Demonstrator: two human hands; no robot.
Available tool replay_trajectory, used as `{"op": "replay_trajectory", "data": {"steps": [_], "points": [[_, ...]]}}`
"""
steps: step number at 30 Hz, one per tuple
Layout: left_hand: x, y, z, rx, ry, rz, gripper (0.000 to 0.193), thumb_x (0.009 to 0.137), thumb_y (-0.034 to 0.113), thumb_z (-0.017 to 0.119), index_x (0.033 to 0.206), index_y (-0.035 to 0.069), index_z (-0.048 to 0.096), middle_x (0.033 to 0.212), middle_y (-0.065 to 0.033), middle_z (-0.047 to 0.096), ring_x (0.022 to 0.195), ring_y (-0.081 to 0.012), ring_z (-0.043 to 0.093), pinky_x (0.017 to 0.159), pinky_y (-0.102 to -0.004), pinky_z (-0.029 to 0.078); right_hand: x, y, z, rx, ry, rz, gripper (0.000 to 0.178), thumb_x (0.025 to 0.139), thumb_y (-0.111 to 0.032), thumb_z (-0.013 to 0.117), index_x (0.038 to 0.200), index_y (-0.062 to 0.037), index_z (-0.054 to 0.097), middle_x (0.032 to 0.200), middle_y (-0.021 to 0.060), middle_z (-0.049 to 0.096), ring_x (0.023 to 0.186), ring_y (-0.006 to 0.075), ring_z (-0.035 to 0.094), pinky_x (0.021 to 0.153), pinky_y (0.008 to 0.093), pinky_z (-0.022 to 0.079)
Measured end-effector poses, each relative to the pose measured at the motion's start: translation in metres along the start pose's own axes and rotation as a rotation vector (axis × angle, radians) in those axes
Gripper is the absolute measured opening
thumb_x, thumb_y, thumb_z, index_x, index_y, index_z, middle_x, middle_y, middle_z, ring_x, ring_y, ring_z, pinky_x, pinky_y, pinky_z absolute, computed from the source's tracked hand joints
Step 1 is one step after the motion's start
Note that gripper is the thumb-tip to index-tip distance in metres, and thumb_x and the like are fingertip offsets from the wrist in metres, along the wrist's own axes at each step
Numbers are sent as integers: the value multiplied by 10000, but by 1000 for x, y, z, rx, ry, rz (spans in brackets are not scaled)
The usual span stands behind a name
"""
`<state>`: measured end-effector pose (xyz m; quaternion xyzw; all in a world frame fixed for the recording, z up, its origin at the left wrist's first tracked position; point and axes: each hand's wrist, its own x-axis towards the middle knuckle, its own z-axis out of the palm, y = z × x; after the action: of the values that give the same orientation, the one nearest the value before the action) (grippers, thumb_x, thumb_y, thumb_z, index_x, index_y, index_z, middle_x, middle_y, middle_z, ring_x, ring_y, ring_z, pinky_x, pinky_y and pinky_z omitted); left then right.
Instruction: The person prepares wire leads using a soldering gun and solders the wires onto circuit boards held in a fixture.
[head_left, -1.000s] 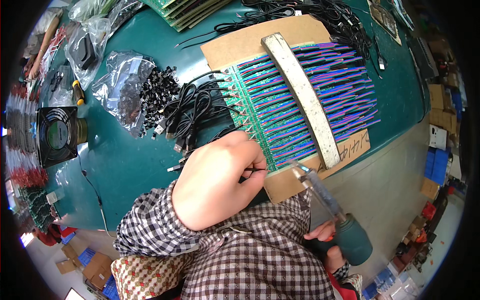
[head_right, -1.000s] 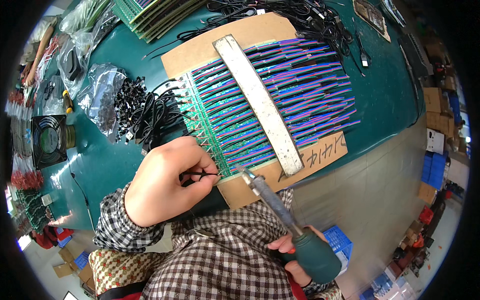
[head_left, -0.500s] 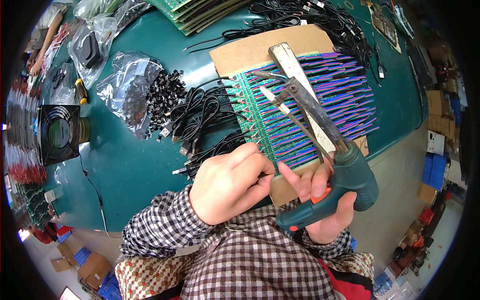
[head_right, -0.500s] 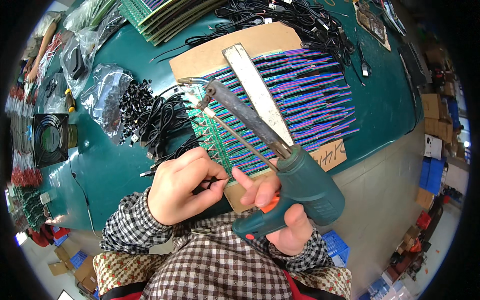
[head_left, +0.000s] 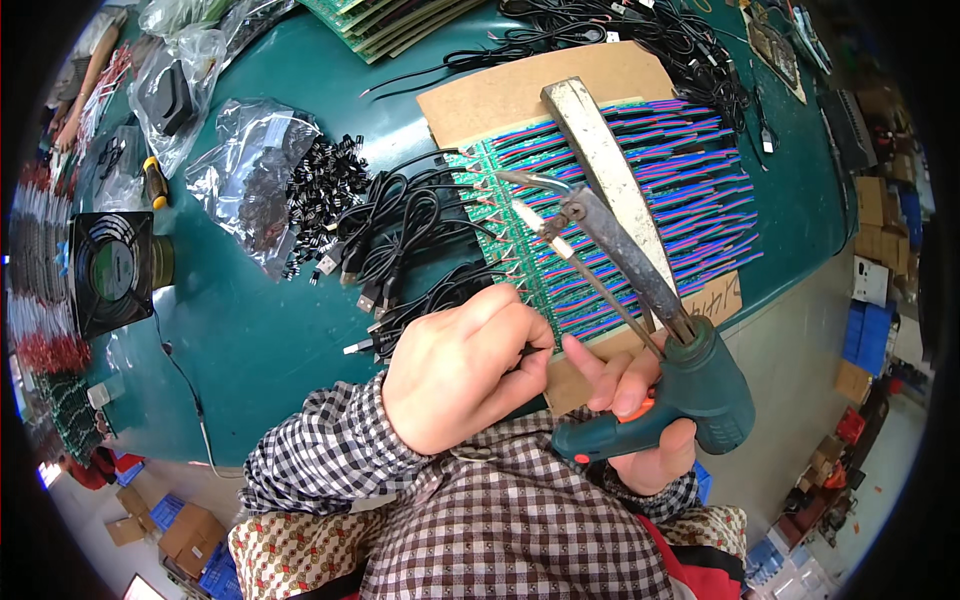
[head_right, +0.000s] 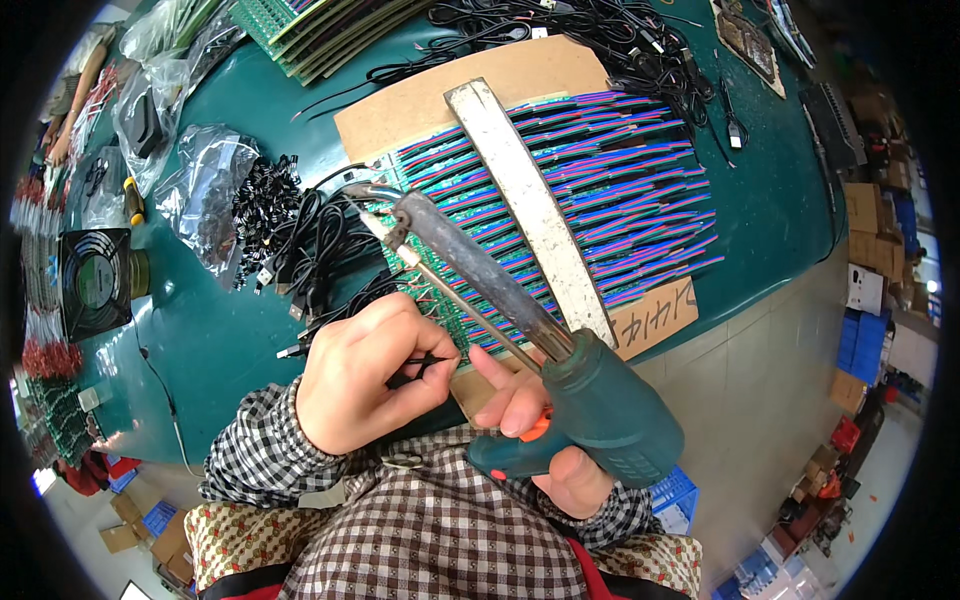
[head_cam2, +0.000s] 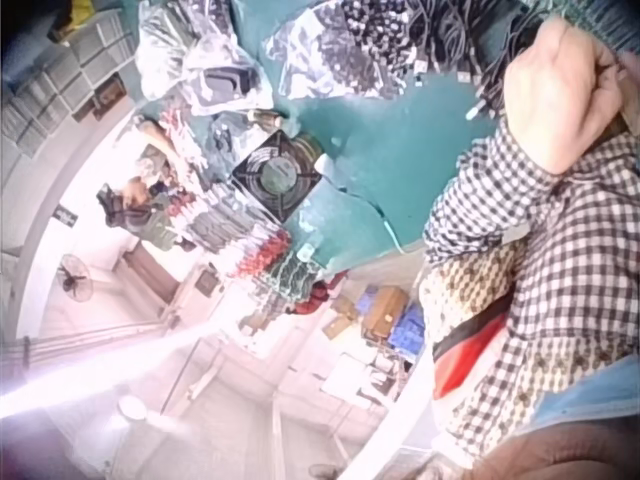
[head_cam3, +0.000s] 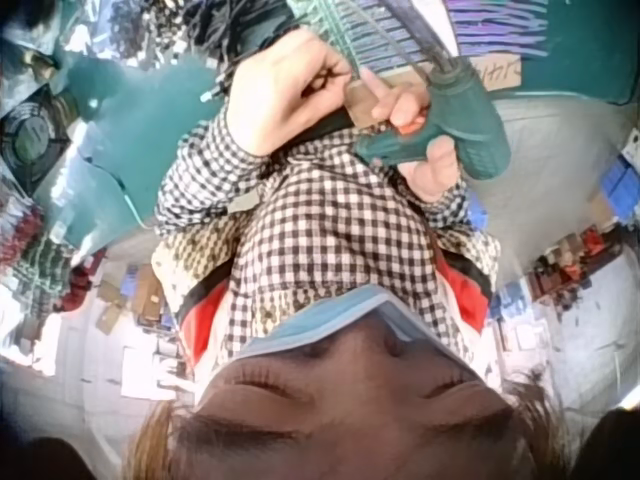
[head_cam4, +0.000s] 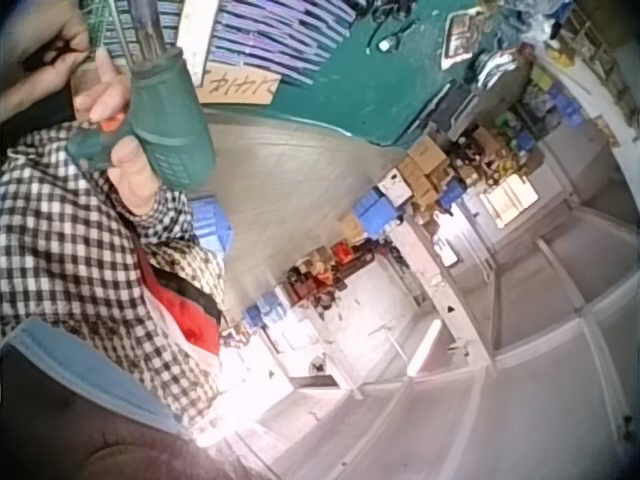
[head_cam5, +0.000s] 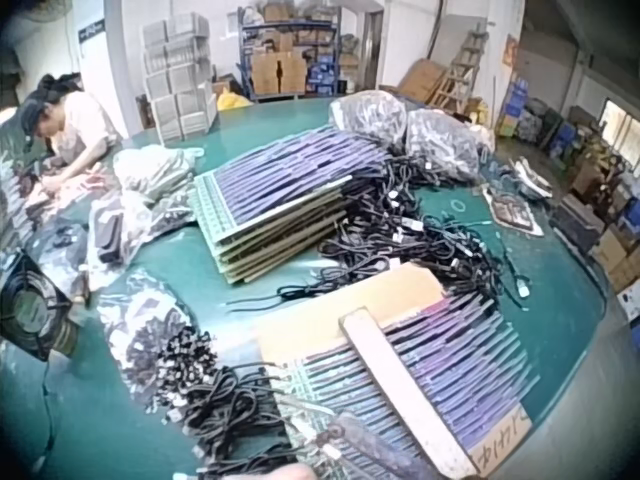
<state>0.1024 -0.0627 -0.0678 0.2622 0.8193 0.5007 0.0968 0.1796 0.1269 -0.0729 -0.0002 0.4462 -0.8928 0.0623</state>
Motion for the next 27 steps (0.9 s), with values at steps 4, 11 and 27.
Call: {"op": "replay_trajectory", "data": {"steps": [4, 11, 27], "points": [[-1, 1, -2, 7, 1, -5, 138, 753, 21, 698, 853, 50, 608, 746, -43, 531, 591, -151, 575, 522, -278, 469, -4, 2, -2, 38, -37, 23, 693, 894, -465, 627, 1376, -32, 378, 986, 37, 598, 1014, 247, 607, 1152, 599, 156], [2, 7, -8, -4, -70, -59, 143, 756, 27, 709, 867, 48, 621, 769, -56, 558, 622, -151, 589, 560, -272, 496, -10, -2, -4, 79, -9, -29, 576, 900, -451, 621, 1278, -46, 467, 1011, 42, 586, 1033, 251, 598, 1132, 639, 163], [9, 11, -6, 28, -77, -51, 123, 724, 7, 702, 813, 64, 637, 710, -32, 552, 546, -125, 547, 496, -266, 442, -8, -6, -5, 78, 44, -48, 710, 923, -494, 563, 1424, -62, 306, 923, 25, 532, 915, 196, 557, 1111, 642, 243]]}}
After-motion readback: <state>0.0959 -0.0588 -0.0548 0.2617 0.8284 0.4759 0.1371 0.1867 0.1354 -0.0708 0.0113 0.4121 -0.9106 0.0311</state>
